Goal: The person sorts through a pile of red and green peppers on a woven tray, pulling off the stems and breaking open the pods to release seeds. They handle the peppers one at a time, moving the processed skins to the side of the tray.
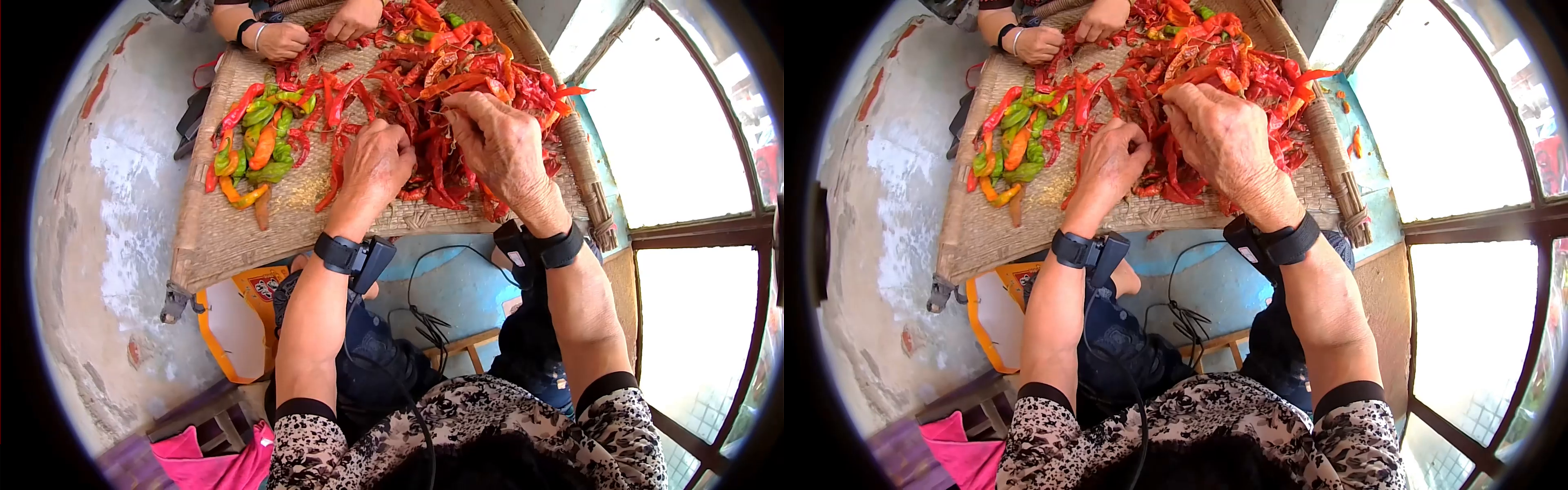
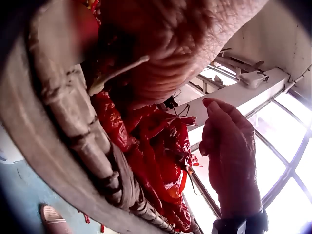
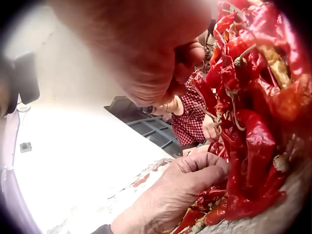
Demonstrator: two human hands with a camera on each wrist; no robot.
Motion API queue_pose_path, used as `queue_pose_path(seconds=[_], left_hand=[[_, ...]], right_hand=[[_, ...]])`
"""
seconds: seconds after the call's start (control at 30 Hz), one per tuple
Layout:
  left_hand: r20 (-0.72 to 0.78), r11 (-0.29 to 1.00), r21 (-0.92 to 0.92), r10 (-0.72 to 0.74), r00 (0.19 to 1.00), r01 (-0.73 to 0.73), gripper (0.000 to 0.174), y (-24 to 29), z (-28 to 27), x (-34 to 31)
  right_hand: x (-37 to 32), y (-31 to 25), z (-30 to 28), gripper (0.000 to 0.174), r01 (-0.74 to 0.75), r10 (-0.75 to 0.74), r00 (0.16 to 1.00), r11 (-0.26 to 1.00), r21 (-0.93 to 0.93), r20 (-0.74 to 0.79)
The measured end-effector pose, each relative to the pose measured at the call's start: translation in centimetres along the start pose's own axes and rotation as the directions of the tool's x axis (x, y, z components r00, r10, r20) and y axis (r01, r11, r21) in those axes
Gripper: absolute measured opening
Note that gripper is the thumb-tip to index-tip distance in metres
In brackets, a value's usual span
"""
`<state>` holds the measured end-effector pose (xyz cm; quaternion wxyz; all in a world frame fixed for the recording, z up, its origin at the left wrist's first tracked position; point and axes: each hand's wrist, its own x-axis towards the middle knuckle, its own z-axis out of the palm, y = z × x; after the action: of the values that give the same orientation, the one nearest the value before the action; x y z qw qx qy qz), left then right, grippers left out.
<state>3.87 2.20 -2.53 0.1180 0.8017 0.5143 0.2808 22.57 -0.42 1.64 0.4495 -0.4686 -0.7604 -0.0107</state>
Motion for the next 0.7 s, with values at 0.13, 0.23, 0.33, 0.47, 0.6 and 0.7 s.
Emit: queue_pose_path(seconds=[0.13,0.23,0.33,0.47,0.6,0.7], left_hand=[[0.007,0.995,-0.041,-0.088,0.996,0.088,0.019,0.1,-1.5,0.2],[0.068,0.994,0.102,-0.055,0.996,0.048,0.023,0.1,-0.8,-0.4],[0.054,0.971,0.234,0.044,0.998,-0.055,0.023,0.3,-0.2,-0.5],[0.065,0.984,0.177,-0.006,0.998,-0.006,0.021,0.2,-0.3,-0.3],[0.140,0.985,0.170,-0.043,0.989,0.018,0.020,0.9,-1.0,-0.5],[0.149,0.975,0.222,-0.014,0.989,-0.020,0.021,0.9,-0.8,-0.7]], right_hand=[[-0.2,-0.7,0.5,0.011,-0.002,0.001,0.999,1.000,0.022,0.038],[-0.4,-0.8,0.8,0.011,-0.022,0.019,0.995,0.999,0.024,0.093],[-0.5,-0.7,1.1,0.010,0.004,-0.006,0.989,1.000,0.016,0.144],[-0.8,-1.1,1.1,0.009,0.035,-0.039,0.983,0.999,0.027,0.178],[-0.5,-1.3,1.1,0.013,-0.049,0.049,0.972,0.999,-0.005,0.231],[-0.6,-1.2,1.2,0.012,-0.049,0.050,0.970,0.999,-0.012,0.238]])
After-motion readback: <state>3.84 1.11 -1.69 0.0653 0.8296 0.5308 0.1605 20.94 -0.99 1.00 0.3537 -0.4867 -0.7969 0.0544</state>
